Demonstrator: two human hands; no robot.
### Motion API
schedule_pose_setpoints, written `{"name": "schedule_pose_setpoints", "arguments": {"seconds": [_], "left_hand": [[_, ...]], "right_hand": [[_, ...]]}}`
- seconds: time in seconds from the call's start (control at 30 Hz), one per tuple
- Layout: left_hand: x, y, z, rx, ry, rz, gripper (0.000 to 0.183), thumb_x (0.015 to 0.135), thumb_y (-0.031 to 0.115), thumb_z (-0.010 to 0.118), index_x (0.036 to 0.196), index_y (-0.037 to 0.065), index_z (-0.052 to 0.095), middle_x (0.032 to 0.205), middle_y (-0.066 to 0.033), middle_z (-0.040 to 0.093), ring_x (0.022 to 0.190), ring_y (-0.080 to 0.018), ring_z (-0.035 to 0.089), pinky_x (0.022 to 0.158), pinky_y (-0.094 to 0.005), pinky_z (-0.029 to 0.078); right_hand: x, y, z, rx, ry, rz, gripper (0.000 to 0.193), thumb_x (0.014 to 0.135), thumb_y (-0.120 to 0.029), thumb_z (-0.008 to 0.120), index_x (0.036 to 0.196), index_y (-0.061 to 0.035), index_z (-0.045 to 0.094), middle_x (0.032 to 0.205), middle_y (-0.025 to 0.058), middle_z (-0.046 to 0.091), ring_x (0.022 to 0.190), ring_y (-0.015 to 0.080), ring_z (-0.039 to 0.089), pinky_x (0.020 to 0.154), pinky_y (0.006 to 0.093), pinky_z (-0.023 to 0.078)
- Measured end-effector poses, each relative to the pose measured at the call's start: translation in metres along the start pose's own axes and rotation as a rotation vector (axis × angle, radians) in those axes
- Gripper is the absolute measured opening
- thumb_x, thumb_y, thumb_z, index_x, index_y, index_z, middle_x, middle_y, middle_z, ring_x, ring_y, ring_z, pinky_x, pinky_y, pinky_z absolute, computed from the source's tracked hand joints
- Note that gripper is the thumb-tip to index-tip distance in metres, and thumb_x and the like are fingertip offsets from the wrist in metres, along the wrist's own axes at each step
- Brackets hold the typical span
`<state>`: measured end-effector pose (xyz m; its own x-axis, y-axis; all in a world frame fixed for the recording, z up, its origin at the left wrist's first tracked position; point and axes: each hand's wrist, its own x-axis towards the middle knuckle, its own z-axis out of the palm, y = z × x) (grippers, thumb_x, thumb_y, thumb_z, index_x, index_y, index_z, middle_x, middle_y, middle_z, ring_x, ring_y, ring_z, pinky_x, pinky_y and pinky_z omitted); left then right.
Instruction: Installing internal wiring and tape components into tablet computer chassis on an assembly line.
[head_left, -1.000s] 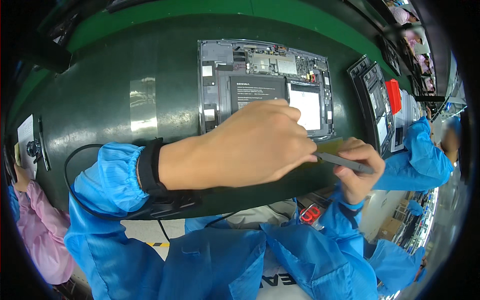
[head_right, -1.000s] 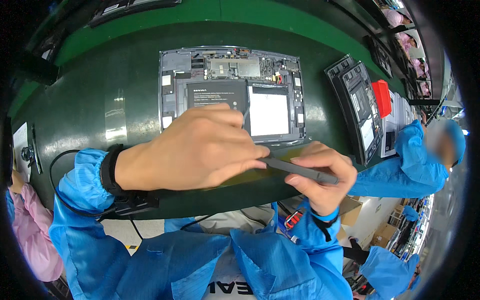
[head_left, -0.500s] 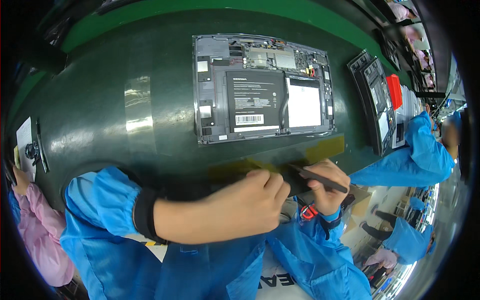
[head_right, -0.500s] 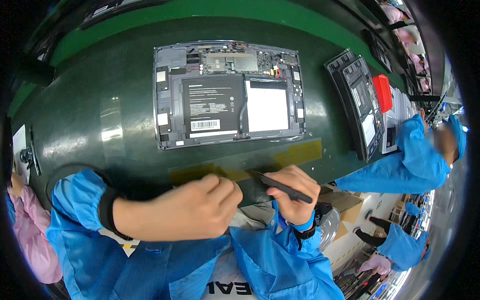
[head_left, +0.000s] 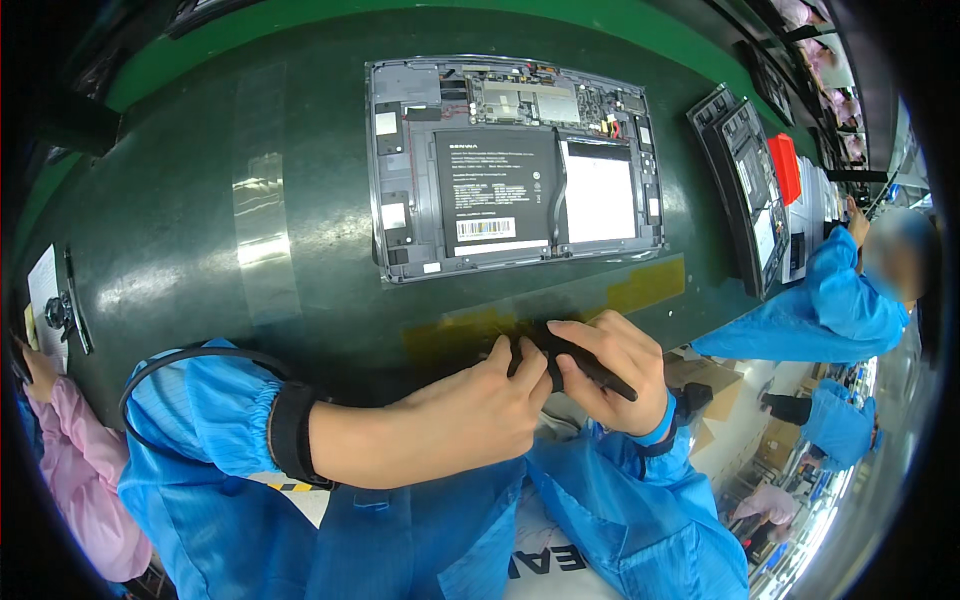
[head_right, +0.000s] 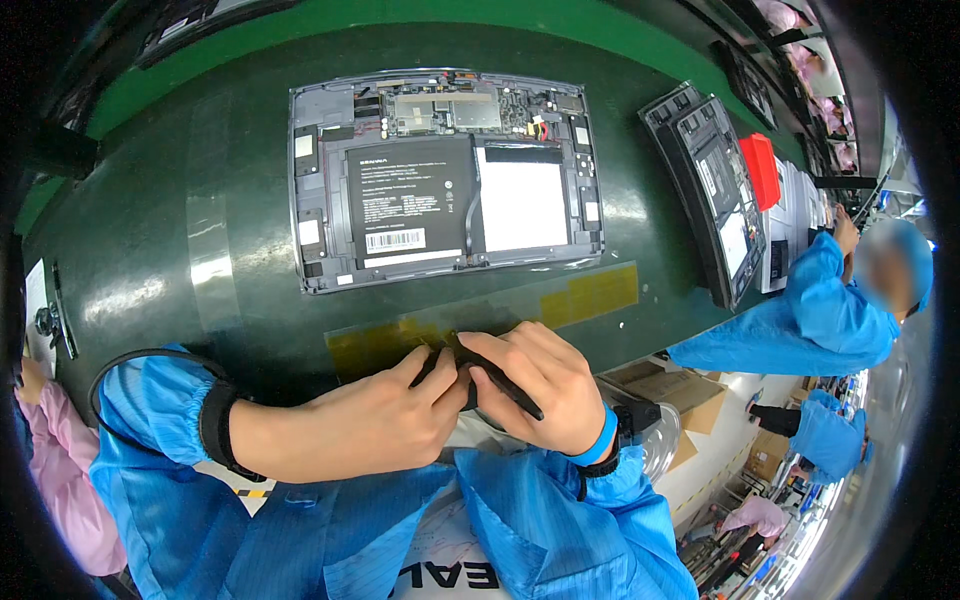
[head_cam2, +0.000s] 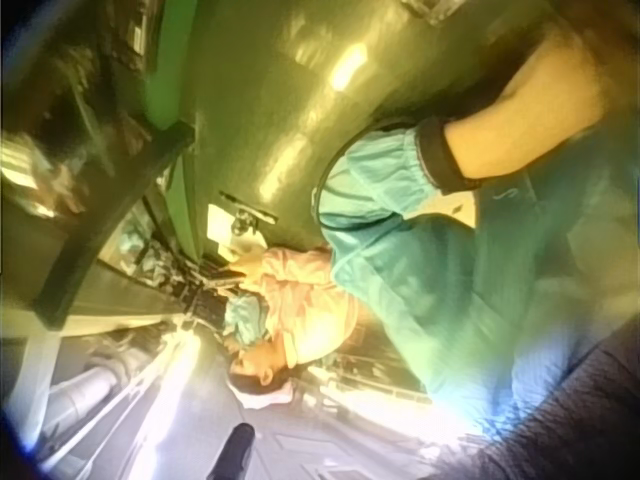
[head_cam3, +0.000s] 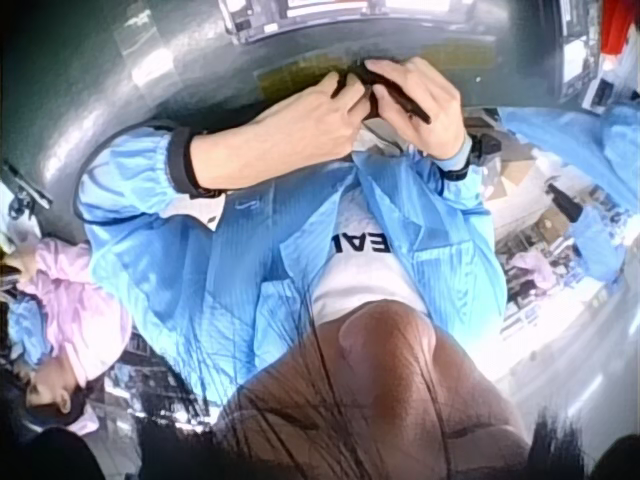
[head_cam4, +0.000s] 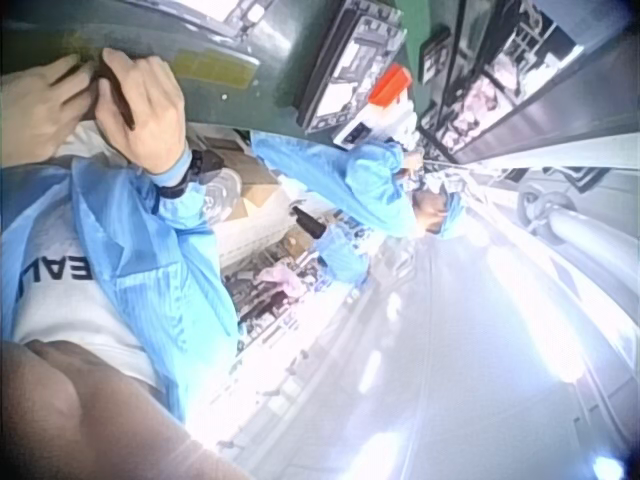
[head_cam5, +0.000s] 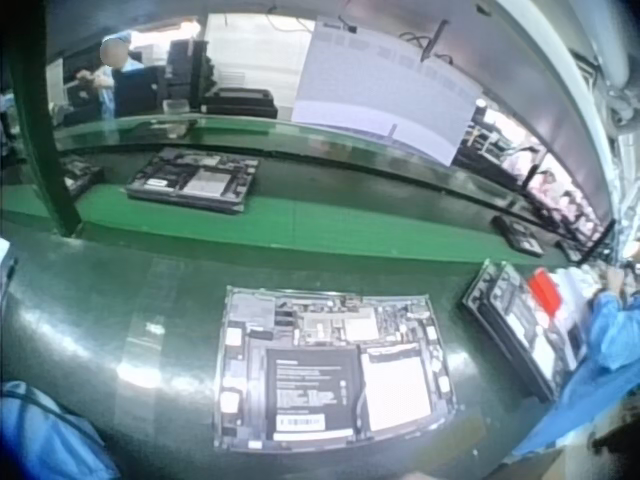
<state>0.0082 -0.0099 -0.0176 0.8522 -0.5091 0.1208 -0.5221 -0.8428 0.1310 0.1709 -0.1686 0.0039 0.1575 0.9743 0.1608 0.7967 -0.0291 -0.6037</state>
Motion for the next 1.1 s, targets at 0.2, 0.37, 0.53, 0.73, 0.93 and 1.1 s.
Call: {"name": "schedule_pose_setpoints", "arguments": {"seconds": [0.2,0.37,0.53,0.73,0.93,1.1], "left_hand": [[0.000,-0.001,0.002,-0.019,0.021,-0.008,0.034,0.078,0.017,0.069,0.097,-0.009,0.077,0.109,-0.0196,0.071,0.114,-0.0348,0.065,0.096,-0.0402,0.056],[-0.001,-0.004,0.003,-0.027,0.008,-0.004,0.036,0.080,0.018,0.068,0.101,-0.009,0.078,0.115,-0.0191,0.071,0.116,-0.0364,0.064,0.097,-0.0411,0.056],[0.004,-0.036,0.000,-0.118,0.265,0.283,0.016,0.078,0.021,0.067,0.076,0.005,0.069,0.088,-0.0030,0.060,0.089,-0.0172,0.059,0.070,-0.0300,0.048],[-0.004,-0.115,-0.022,0.104,0.386,0.038,0.035,0.082,0.030,0.072,0.111,0.009,0.070,0.096,-0.0033,0.056,0.087,-0.0190,0.053,0.072,-0.0326,0.043],[-0.005,-0.121,-0.011,0.001,0.266,-0.103,0.057,0.087,0.040,0.076,0.136,0.014,0.068,0.112,-0.0079,0.058,0.096,-0.0249,0.053,0.086,-0.0384,0.044],[-0.005,-0.124,-0.014,-0.018,0.287,-0.087,0.056,0.086,0.041,0.076,0.134,0.013,0.069,0.115,-0.0083,0.058,0.098,-0.0246,0.053,0.088,-0.0380,0.043]], "right_hand": [[-0.003,0.003,0.008,0.050,0.079,-0.014,0.035,0.077,0.010,0.079,0.110,0.0024,0.071,0.085,0.0125,0.070,0.069,0.0282,0.063,0.062,0.0353,0.050],[-0.012,0.009,0.003,0.186,0.267,0.061,0.025,0.076,0.009,0.078,0.100,0.0032,0.073,0.084,0.0148,0.073,0.070,0.0246,0.070,0.064,0.0324,0.054],[-0.013,0.016,-0.007,0.502,0.572,0.184,0.019,0.089,0.001,0.078,0.103,0.0045,0.064,0.093,0.0170,0.071,0.080,0.0228,0.072,0.072,0.0322,0.057],[0.016,0.056,-0.014,0.476,0.719,0.213,0.020,0.087,0.002,0.081,0.104,0.0044,0.071,0.095,0.0112,0.072,0.085,0.0160,0.065,0.081,0.0283,0.050],[0.022,0.064,-0.005,0.419,0.641,0.288,0.021,0.085,-0.002,0.085,0.103,0.0012,0.076,0.095,0.0075,0.073,0.090,0.0140,0.066,0.082,0.0276,0.049],[0.027,0.063,-0.001,0.406,0.615,0.302,0.020,0.084,-0.003,0.086,0.101,0.0011,0.078,0.095,0.0093,0.075,0.090,0.0169,0.067,0.083,0.0293,0.051]]}}
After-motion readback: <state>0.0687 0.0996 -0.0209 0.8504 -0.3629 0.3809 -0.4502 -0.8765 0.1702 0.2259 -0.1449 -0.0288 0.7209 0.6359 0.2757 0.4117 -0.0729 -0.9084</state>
